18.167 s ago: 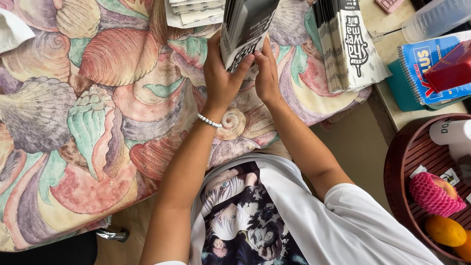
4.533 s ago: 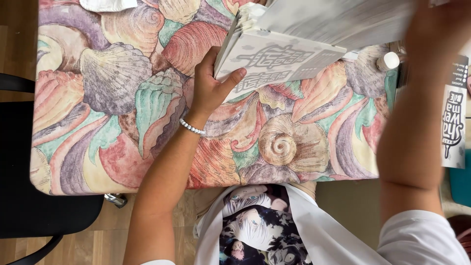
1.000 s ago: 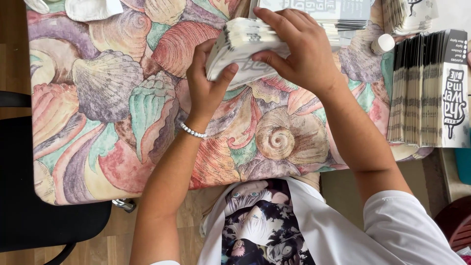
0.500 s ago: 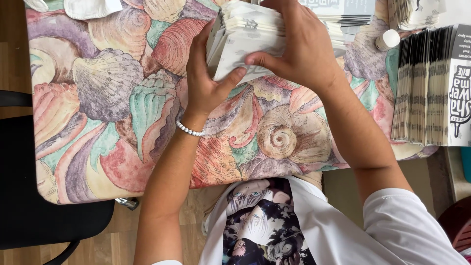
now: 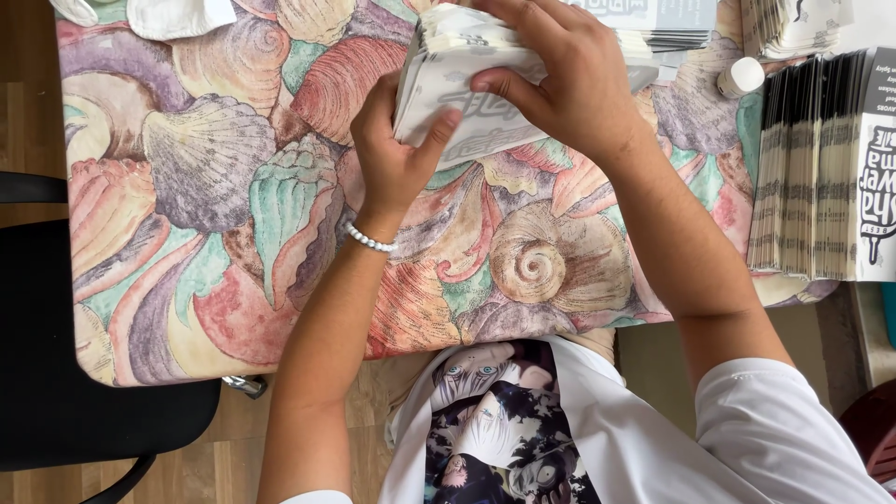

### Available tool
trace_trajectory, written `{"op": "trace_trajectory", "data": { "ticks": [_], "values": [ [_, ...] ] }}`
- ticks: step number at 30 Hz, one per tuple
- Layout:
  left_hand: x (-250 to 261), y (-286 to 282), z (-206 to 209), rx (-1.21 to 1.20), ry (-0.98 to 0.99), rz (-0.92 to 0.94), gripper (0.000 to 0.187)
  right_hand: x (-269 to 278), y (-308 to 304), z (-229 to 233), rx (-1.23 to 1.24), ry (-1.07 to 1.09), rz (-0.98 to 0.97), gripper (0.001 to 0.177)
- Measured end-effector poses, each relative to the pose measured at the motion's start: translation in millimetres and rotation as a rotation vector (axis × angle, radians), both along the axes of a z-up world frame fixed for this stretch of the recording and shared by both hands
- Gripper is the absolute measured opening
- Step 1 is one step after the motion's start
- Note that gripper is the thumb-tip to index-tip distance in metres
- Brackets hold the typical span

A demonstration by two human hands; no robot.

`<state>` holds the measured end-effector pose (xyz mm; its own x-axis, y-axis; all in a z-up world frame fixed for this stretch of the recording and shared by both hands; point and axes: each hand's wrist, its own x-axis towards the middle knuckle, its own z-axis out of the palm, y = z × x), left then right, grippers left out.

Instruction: Sorting and stacking printed sticker sheets on a table

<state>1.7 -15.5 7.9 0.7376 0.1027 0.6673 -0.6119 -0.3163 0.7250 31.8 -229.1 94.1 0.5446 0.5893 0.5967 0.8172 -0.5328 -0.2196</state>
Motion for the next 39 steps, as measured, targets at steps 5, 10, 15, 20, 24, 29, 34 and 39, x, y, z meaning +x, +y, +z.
{"op": "trace_trajectory", "data": {
  "ticks": [5, 10, 15, 20, 24, 29, 34, 39],
  "values": [
    [6.1, 8.6, -3.2, -0.031, 0.109, -0.119, 0.047, 6.1, -5.4, -6.6, 0.111, 0.106, 0.045, 0.064],
    [5.0, 7.9, -4.7, -0.047, 0.121, -0.160, 0.030, 12.1, -7.8, 3.2, 0.277, 0.102, 0.124, 0.010],
    [4.1, 7.7, -3.4, -0.035, 0.084, -0.157, 0.030, 14.5, -9.1, 9.5, 0.247, 0.098, 0.142, 0.007],
    [4.2, 7.6, -4.0, -0.032, 0.082, -0.149, 0.030, 13.8, -8.2, 10.8, 0.250, 0.120, 0.138, 0.009],
    [2.9, 7.6, -3.4, -0.036, 0.091, -0.137, 0.032, 12.5, -5.8, 15.0, 0.210, 0.149, 0.155, 0.008],
    [4.6, 7.5, -7.4, -0.042, 0.079, -0.126, 0.037, 20.9, -13.3, 8.9, 0.216, 0.243, 0.164, 0.003],
    [1.8, 7.2, -2.1, -0.064, 0.089, -0.140, 0.032, 19.6, -19.7, 12.5, 0.131, 0.188, 0.066, 0.012],
    [1.6, 6.6, -2.4, -0.058, 0.082, -0.131, 0.032, 25.5, -18.7, 1.6, 0.160, 0.141, 0.047, 0.019]
  ]
}}
